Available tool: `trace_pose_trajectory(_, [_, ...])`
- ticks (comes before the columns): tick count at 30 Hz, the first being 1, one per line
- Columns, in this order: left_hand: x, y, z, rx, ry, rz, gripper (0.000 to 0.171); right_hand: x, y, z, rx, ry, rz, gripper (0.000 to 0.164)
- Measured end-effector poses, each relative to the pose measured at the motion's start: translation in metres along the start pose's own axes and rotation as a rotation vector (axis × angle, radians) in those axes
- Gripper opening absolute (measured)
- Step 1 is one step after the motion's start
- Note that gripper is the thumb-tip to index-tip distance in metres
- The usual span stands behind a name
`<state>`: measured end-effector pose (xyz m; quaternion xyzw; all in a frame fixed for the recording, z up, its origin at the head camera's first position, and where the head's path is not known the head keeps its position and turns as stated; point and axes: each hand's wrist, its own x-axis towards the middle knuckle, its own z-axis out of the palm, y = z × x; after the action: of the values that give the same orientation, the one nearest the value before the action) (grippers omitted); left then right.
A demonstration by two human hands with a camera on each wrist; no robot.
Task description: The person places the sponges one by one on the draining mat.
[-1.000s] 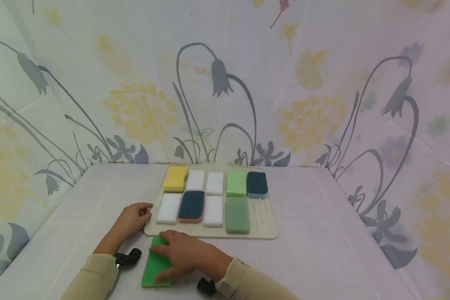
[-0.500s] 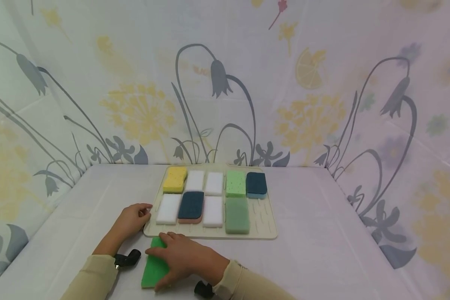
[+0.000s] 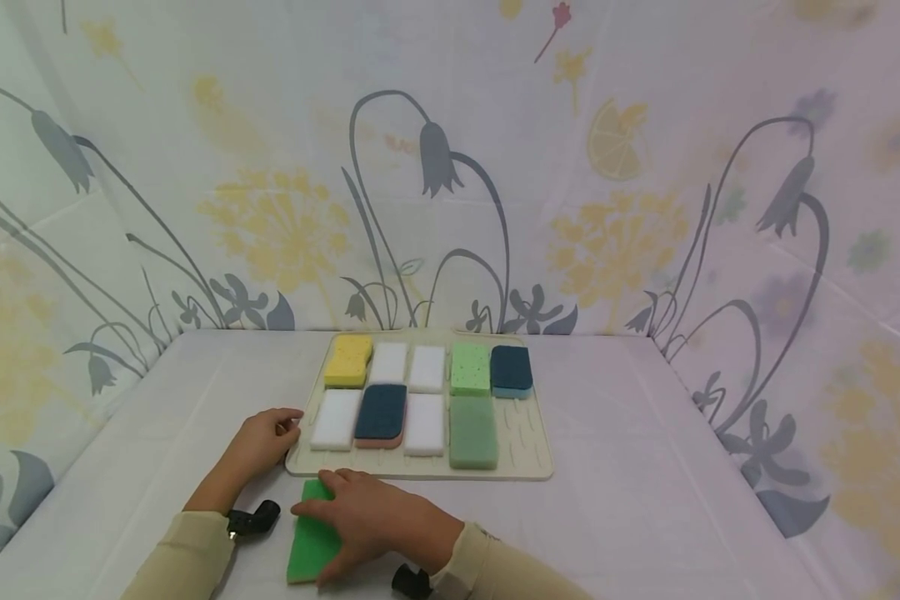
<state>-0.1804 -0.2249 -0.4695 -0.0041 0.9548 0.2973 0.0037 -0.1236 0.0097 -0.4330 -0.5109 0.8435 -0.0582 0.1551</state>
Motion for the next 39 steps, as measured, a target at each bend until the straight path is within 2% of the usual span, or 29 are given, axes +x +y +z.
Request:
trace_pose_trajectory(19, [-0.001,0.001,0.000,-0.010,-0.015,-0.029,0.039,-0.020,0.012,-0.006,0.037,0.022,0.005,0.080])
trace_pose_trajectory(34, [-0.001,0.001,0.000,-0.005,0.002,-0.001,0.038,-0.040,0.019,-0.017,0.042,0.058,0.048,0.079])
trace_pose_trajectory(39, [-0.001,0.001,0.001,-0.005,0.001,-0.004,0.038,-0.047,0.025,-0.020,0.007,0.099,0.031,0.080])
